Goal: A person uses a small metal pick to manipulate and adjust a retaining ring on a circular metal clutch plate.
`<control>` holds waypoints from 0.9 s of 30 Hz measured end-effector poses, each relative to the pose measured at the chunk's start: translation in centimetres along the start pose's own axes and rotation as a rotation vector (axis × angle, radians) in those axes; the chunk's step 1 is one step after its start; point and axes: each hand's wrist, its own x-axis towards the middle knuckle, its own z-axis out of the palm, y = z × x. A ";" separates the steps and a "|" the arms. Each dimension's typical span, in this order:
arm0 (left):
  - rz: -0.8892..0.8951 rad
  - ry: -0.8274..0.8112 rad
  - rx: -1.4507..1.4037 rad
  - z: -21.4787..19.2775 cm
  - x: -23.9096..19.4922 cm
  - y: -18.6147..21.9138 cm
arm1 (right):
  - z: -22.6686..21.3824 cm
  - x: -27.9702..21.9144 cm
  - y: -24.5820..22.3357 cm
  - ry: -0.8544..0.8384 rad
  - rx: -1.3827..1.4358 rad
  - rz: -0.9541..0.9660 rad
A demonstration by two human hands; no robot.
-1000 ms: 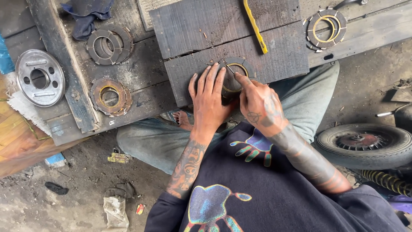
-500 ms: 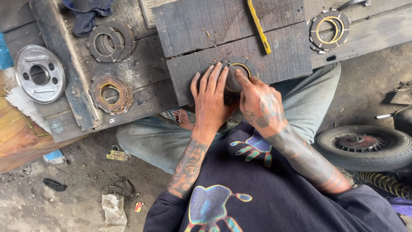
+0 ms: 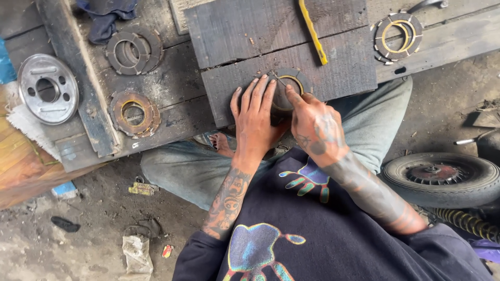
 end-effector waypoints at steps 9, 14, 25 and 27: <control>-0.005 0.007 0.009 -0.2 0.1 0.1 | 0.3 0.7 -0.6 -0.010 0.042 0.010; 0.007 0.026 -0.013 -0.2 0.2 0.3 | 0.3 1.0 -0.7 0.033 0.036 -0.018; -0.007 0.009 0.079 -0.1 -0.4 -0.1 | -0.4 0.8 -0.4 -0.031 0.017 0.010; 0.021 0.000 0.276 0.2 -0.2 -0.1 | -0.4 1.4 -0.3 -0.014 0.032 -0.002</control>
